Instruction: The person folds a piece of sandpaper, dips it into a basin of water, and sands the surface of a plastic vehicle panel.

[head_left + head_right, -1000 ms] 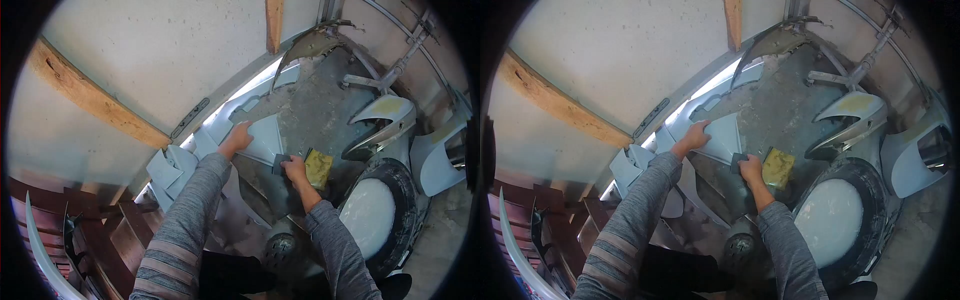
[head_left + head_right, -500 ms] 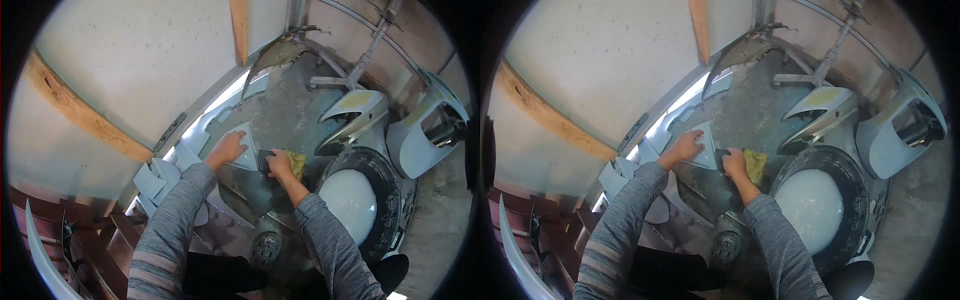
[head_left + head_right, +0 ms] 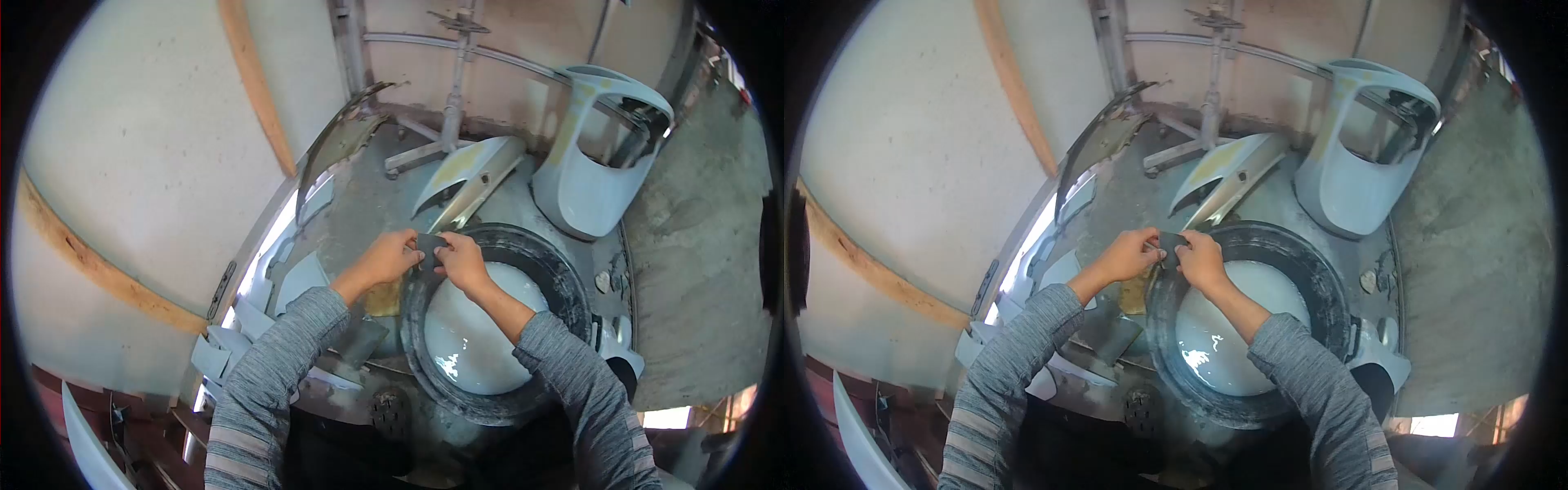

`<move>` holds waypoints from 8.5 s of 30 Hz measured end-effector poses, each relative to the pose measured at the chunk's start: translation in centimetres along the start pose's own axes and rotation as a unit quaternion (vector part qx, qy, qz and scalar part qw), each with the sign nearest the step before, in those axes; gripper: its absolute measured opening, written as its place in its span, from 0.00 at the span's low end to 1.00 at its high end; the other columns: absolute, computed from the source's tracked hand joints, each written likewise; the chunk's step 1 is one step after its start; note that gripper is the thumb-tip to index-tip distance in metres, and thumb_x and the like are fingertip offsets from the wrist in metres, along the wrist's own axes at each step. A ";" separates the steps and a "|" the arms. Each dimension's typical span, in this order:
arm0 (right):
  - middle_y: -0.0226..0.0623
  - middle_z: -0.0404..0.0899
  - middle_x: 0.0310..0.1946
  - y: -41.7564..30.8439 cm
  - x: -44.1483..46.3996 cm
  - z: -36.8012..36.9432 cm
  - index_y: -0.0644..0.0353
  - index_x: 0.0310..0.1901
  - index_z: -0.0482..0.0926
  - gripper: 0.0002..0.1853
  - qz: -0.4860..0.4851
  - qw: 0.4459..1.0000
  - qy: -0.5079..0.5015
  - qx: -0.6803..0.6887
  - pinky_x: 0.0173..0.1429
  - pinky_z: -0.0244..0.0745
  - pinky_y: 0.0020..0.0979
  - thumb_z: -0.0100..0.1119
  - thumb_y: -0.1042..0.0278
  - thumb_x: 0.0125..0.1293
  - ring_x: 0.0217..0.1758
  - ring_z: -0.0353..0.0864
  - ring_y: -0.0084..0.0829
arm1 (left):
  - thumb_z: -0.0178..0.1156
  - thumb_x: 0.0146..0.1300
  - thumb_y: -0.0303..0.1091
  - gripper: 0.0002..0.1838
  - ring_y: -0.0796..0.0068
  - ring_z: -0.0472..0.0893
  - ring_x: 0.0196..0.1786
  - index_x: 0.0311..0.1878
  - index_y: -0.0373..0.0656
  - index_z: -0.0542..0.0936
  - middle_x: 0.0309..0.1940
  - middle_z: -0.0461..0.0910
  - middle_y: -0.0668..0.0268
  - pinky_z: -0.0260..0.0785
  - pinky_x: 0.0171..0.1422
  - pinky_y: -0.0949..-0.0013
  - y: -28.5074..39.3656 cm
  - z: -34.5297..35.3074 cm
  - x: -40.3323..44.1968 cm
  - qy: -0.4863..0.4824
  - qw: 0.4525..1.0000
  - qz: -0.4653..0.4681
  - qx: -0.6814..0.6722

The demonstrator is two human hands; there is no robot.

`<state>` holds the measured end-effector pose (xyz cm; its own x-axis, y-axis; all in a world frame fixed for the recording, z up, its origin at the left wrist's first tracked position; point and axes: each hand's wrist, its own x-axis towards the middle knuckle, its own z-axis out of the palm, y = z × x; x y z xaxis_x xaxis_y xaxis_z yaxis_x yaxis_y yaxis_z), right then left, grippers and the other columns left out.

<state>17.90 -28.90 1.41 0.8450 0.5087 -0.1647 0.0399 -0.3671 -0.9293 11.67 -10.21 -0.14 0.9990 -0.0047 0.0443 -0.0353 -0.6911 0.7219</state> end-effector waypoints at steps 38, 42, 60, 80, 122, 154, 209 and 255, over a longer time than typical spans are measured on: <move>0.35 0.87 0.37 8.2 -11.0 -21.4 0.65 0.46 0.85 0.09 0.118 0.975 0.128 0.141 0.33 0.87 0.30 0.68 0.69 0.68 0.37 0.88 0.28 | 0.72 0.64 0.29 0.09 0.80 0.84 0.35 0.44 0.35 0.85 0.30 0.87 0.64 0.76 0.40 0.73 17.4 16.7 8.4 -0.101 0.949 -0.010 -0.300; 0.39 0.87 0.43 8.7 -10.4 -21.0 0.66 0.51 0.84 0.11 0.131 0.978 0.091 0.133 0.36 0.90 0.34 0.65 0.71 0.70 0.42 0.88 0.29 | 0.75 0.62 0.32 0.10 0.81 0.83 0.32 0.38 0.36 0.83 0.29 0.87 0.64 0.76 0.38 0.72 16.1 17.4 8.7 -0.089 0.965 -0.011 -0.245; 0.30 0.80 0.25 9.5 -11.1 -20.8 0.64 0.37 0.86 0.08 0.116 0.977 0.174 -0.038 0.30 0.83 0.30 0.76 0.73 0.59 0.28 0.83 0.23 | 0.67 0.65 0.22 0.12 0.80 0.84 0.36 0.52 0.34 0.83 0.33 0.86 0.66 0.80 0.42 0.72 15.8 19.5 9.0 -0.128 0.949 -0.011 -0.288; 0.48 0.87 0.37 17.2 -24.6 -32.9 0.66 0.50 0.85 0.22 0.176 0.939 0.221 -0.195 0.54 0.80 0.41 0.73 0.66 0.53 0.44 0.88 0.44 | 0.69 0.64 0.27 0.21 0.75 0.83 0.33 0.59 0.37 0.78 0.29 0.84 0.63 0.75 0.41 0.68 27.1 34.7 7.6 -0.180 0.956 0.155 -0.171; 0.50 0.89 0.39 43.2 -33.3 -36.7 0.66 0.36 0.89 0.18 0.427 0.602 0.656 0.154 0.50 0.78 0.42 0.72 0.58 0.49 0.45 0.87 0.49 | 0.74 0.58 0.40 0.46 0.41 0.77 0.67 0.74 0.28 0.63 0.65 0.74 0.37 0.70 0.72 0.54 32.1 57.9 11.5 -0.388 0.905 0.156 0.080; 0.39 0.86 0.28 9.9 -17.2 -39.7 0.68 0.35 0.88 0.14 -0.012 0.957 0.291 0.000 0.39 0.77 0.32 0.66 0.68 0.49 0.32 0.83 0.29 | 0.82 0.51 0.54 0.54 0.54 0.83 0.59 0.69 0.27 0.62 0.57 0.80 0.41 0.75 0.65 0.58 24.5 22.9 17.0 0.000 0.978 0.059 -0.198; 0.55 0.83 0.54 29.8 -11.5 -11.7 0.67 0.60 0.82 0.23 0.325 0.923 0.154 0.135 0.36 0.89 0.51 0.50 0.80 0.63 0.48 0.88 0.53 | 0.60 0.73 0.28 0.15 0.68 0.83 0.51 0.58 0.32 0.74 0.48 0.83 0.57 0.74 0.56 0.63 1.5 21.7 -1.5 0.111 0.891 -0.176 -0.403; 0.57 0.77 0.66 6.2 -16.7 -12.5 0.70 0.62 0.80 0.20 -0.336 0.904 0.083 -0.250 0.80 0.60 0.53 0.55 0.70 0.74 0.75 0.71 0.56 | 0.66 0.69 0.49 0.37 0.59 0.85 0.53 0.66 0.23 0.71 0.57 0.81 0.48 0.80 0.55 0.58 12.6 14.0 1.4 0.186 0.748 -0.314 -0.554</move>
<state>10.66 -49.41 2.50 0.6070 0.6397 0.4716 0.7752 -0.3458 -0.5286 12.99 -29.05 -0.64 0.7581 0.4136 -0.5043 0.2308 0.5531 0.8005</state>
